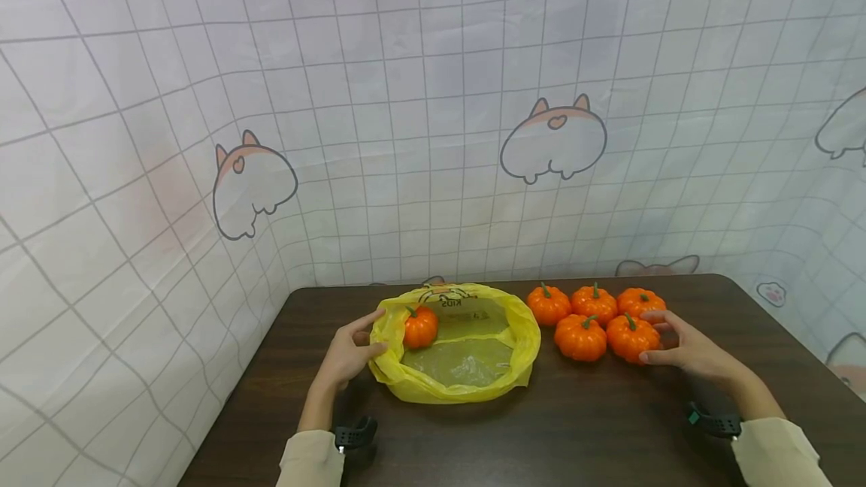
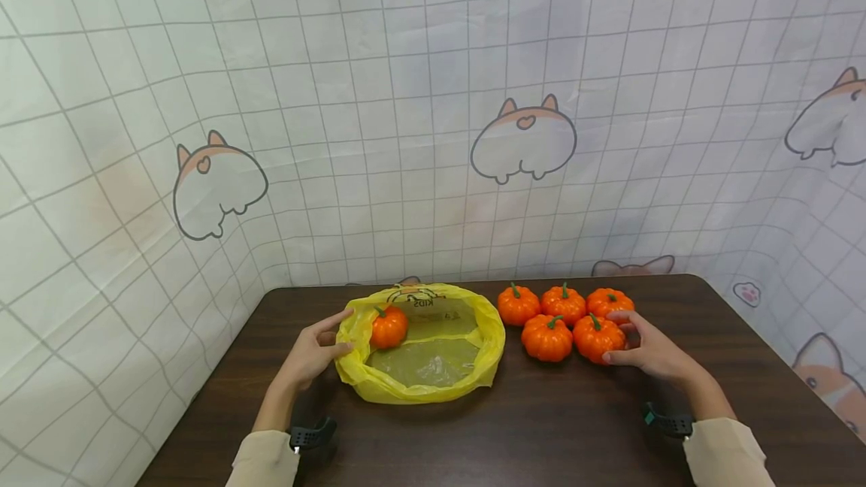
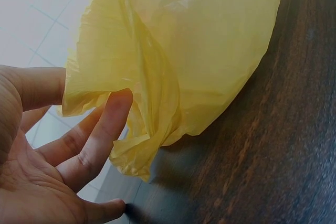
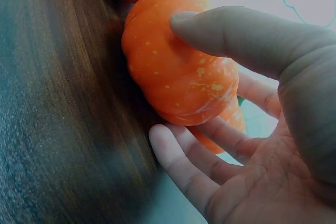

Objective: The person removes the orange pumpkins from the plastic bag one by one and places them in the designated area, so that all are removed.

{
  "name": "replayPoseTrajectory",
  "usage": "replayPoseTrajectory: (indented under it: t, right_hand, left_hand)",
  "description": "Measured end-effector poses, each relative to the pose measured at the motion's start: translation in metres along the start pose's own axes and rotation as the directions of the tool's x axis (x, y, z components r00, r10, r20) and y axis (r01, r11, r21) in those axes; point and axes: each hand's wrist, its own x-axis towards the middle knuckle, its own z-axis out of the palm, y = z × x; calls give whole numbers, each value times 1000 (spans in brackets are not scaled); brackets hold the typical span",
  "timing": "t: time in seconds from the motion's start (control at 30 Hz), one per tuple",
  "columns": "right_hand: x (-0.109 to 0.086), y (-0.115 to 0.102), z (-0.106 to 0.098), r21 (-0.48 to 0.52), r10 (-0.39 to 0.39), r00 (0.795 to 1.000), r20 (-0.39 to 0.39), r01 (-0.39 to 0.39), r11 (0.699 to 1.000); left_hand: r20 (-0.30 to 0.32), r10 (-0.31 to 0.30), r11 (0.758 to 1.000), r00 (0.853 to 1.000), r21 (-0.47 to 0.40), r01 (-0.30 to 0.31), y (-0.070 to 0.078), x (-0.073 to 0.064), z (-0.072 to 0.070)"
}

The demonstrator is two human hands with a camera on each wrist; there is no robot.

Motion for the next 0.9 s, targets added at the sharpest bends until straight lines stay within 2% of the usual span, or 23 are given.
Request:
replayPoseTrajectory:
  t: [0.4, 0.9]
  right_hand:
    - [1, 2, 1, 15, -9, 1000, -1, 9, 1000]
    - [2, 2, 2, 14, 16, 1000, -3, -15, 1000]
  left_hand:
    - [-1, -5, 1000, 1000, -1, 5, 0, 0, 0]
    - [1, 7, 1000, 1000, 0, -7, 0, 0, 1]
